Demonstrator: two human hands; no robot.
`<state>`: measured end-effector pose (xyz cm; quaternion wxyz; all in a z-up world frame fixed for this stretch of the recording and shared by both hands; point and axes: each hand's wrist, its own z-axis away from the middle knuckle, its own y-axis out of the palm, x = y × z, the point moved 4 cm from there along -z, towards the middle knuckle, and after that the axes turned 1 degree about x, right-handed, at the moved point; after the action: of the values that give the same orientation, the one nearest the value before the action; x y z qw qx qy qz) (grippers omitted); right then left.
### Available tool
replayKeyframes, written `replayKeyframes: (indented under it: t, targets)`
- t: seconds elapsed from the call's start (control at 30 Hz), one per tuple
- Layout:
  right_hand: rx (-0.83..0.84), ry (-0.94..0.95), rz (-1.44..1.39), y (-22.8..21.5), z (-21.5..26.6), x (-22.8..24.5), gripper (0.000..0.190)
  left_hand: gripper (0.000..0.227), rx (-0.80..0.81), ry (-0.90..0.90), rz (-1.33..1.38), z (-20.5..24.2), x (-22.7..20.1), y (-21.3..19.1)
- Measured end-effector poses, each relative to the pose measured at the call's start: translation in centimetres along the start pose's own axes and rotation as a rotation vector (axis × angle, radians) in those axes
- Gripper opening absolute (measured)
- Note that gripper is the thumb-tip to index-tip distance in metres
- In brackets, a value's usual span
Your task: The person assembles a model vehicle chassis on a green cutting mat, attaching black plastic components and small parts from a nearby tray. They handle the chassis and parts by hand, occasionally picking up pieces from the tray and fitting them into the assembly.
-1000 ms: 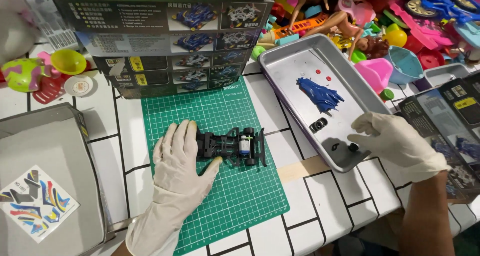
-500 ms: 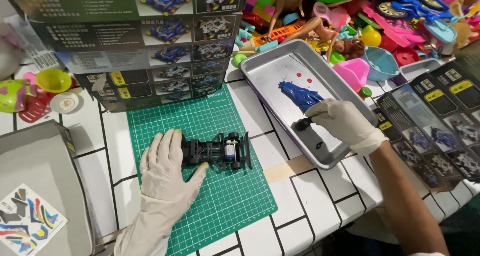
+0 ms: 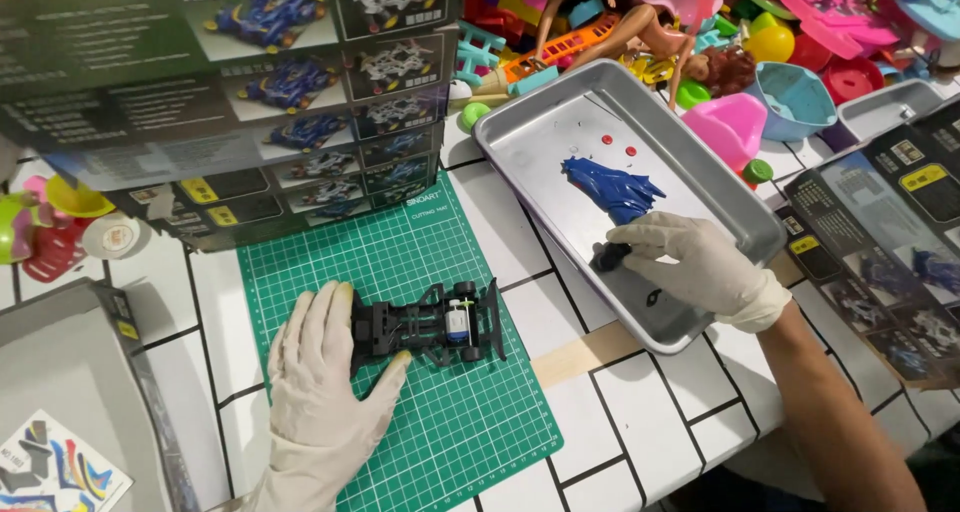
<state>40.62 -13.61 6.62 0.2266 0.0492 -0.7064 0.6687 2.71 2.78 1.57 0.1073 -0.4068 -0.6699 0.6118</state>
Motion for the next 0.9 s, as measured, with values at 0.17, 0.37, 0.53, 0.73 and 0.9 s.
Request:
replayKeyframes:
  t: [0.17, 0.37, 0.53, 0.73, 0.9]
  targets:
    - [-0.078, 0.136, -0.119, -0.8, -0.3, 0.0, 0.027, 0.092, 0.030, -0.024, -0.025, -0.5, -0.1, 0.0]
    - [-0.176, -0.175, -0.132, -0.6, 0.0, -0.8, 0.037, 0.093, 0.036, -0.097, -0.006, -0.7, 0.3, 0.5]
    - [-0.118, -0.001, 0.033, 0.8, -0.2, -2.1, 0.037, 0.092, 0.012, -0.071, 0.029, -0.5, 0.4, 0.3]
    - [-0.224, -0.280, 0.155, 1.5, 0.1, -2.2, 0.040, 0.093, 0.018, -0.062, -0.025, -0.7, 0.7, 0.6]
    - [-0.191, -0.194, 0.217, 2.5, 0.5, -3.0, 0.047, 0.089, -0.012, -0.020, -0.032, -0.7, 0.2, 0.0]
